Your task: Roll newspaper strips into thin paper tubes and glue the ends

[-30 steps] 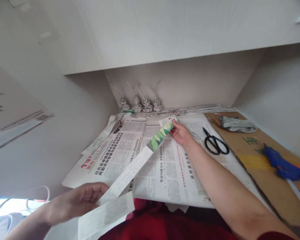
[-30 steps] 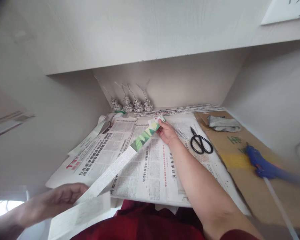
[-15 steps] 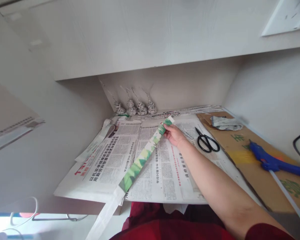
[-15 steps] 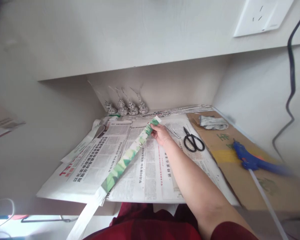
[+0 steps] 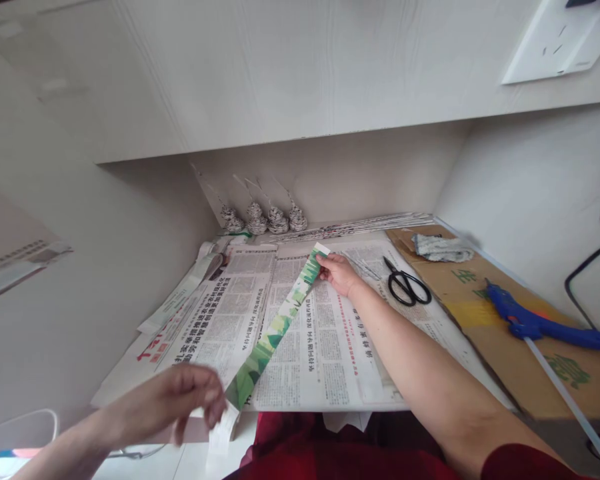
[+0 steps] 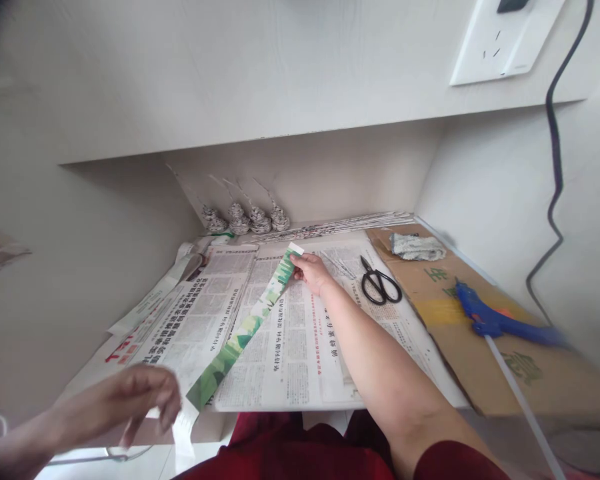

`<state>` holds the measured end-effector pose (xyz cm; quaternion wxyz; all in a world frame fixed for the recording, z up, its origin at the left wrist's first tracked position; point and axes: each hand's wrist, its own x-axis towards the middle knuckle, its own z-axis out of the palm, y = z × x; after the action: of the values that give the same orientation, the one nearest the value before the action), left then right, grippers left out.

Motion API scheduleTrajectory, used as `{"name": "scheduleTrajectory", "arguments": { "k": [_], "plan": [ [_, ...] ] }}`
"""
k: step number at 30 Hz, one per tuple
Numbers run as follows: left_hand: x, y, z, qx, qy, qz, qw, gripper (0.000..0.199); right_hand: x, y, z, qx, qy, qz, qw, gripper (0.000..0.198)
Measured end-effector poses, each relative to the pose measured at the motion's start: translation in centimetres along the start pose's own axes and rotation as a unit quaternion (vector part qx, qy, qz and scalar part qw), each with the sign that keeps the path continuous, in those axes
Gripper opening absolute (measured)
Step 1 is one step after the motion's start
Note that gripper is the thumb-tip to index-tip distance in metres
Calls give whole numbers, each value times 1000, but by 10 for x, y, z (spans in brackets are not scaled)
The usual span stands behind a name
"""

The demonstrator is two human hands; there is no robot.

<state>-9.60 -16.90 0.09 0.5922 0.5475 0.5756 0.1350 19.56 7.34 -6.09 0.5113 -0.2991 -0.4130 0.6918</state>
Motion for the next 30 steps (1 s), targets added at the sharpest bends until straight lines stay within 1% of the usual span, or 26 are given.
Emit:
{"name": "scheduleTrajectory", "arguments": {
  "k": [1,2,4,5,6,8,10,12,13,15,17,19,22,24,26,28,30],
  "plan": [
    [14,23,-1,-4,13,32,999,30,0,0,0,-2,1,0,1000,27],
    [29,43,-1,-24,50,61,997,28,-1,0,0,-4,1,-1,1000,27],
    [62,74,-2,-108,112,91,984,27,-1,0,1,-3,2,-5,1000,26],
    [80,86,-2,-152,133,106,974,30,0,0,1,-1,3,-8,1000,26],
    [98,96,-1,-184,141,113,966,35,0,0,1,2,5,-12,1000,26],
    [135,114,2,-230,174,146,946,41,1,1,2,8,10,-21,1000,26],
    [168,129,10,-282,176,170,928,47,2,2,2,13,13,-27,999,27],
    [195,139,22,-330,134,182,916,48,3,2,3,10,19,-23,1000,28],
    [205,141,29,-342,106,183,915,46,2,1,3,5,23,-17,1000,29],
    [221,140,42,-346,62,177,919,34,1,0,3,-13,34,3,999,31],
    [231,134,52,-349,48,172,920,21,0,-1,2,-33,45,22,998,33],
    [236,125,56,-366,36,170,914,14,0,-2,2,-49,55,29,997,35],
    [239,115,52,-380,-12,174,908,17,0,-1,2,-57,72,24,996,40],
    [240,111,48,-385,-39,181,904,22,1,1,2,-99,86,3,991,43],
    [242,109,45,-393,-46,189,899,22,2,3,2,-203,110,-37,972,46],
    [244,109,44,-400,-45,197,894,21,3,2,-1,-306,136,-77,939,47],
    [246,110,45,-402,-38,206,891,19,4,-5,-8,-357,164,-101,914,44]
  ]
}}
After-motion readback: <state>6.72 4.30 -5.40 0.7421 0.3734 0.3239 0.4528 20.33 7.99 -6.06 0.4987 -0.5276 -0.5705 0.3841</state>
